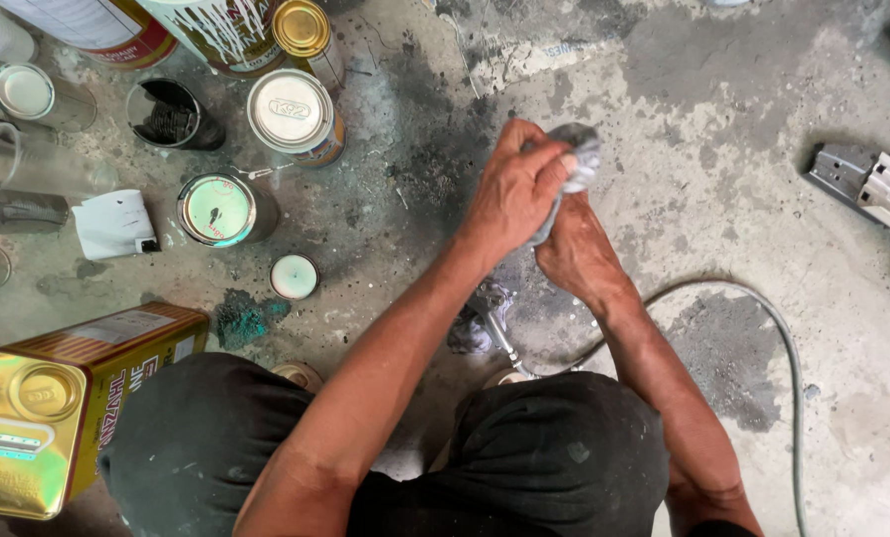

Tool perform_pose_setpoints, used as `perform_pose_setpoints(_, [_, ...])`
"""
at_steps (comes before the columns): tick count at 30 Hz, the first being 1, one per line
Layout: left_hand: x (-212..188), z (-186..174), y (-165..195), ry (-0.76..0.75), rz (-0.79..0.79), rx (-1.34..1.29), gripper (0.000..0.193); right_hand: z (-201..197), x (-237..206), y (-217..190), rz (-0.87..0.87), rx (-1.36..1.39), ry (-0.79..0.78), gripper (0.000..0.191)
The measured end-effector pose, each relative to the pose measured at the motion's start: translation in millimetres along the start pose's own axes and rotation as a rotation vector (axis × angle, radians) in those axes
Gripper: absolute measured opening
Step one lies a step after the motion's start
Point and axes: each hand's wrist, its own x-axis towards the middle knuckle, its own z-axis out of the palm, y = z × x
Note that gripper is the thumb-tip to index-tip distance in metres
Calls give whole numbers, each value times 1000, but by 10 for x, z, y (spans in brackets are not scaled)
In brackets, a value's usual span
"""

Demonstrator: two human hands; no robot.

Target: The person sits on the floor of a paint workshop and wipes down a spray gun with a rag, wiping its cup and body. They then pour thinner from a gold tin into the spray gun cup, reassemble the gun, and continue wiping it and nearby paint cans with the cloth.

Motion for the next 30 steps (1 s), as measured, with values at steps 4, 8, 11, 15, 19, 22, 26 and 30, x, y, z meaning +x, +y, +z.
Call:
perform_pose_setpoints(4, [90,-109,-86,71,-74,-3,27,-17,-42,-115,-218,-281,94,45])
perform_pose_setpoints(8, [-31,-105,48,143,67,22,19,-112,86,-141,-139,-410,-17,34])
perform_pose_setpoints(11, [-132,-83,172,130,173,98,16,-198,116,-113,-307,-409,27,37])
perform_pose_setpoints(15, [-29,-133,152,56,163,30,14,-275,-16,-83,-167,-471,-88,42])
perform_pose_setpoints(19, [150,-203,-19,81,-76,-17,13,-235,-169,-41,-246,-98,20,52])
perform_pose_setpoints(22, [144,-240,-141,104,-4,-51,18,-233,-169,73,-201,148,-55,43])
perform_pose_setpoints(26, [86,-201,-186,-29,216,-5,23,-288,-112,237,-105,969,-191,33])
perform_pose_setpoints(30, [43,-49,-62,70,262,131,17,-257,-15,219,-56,1660,-25,81])
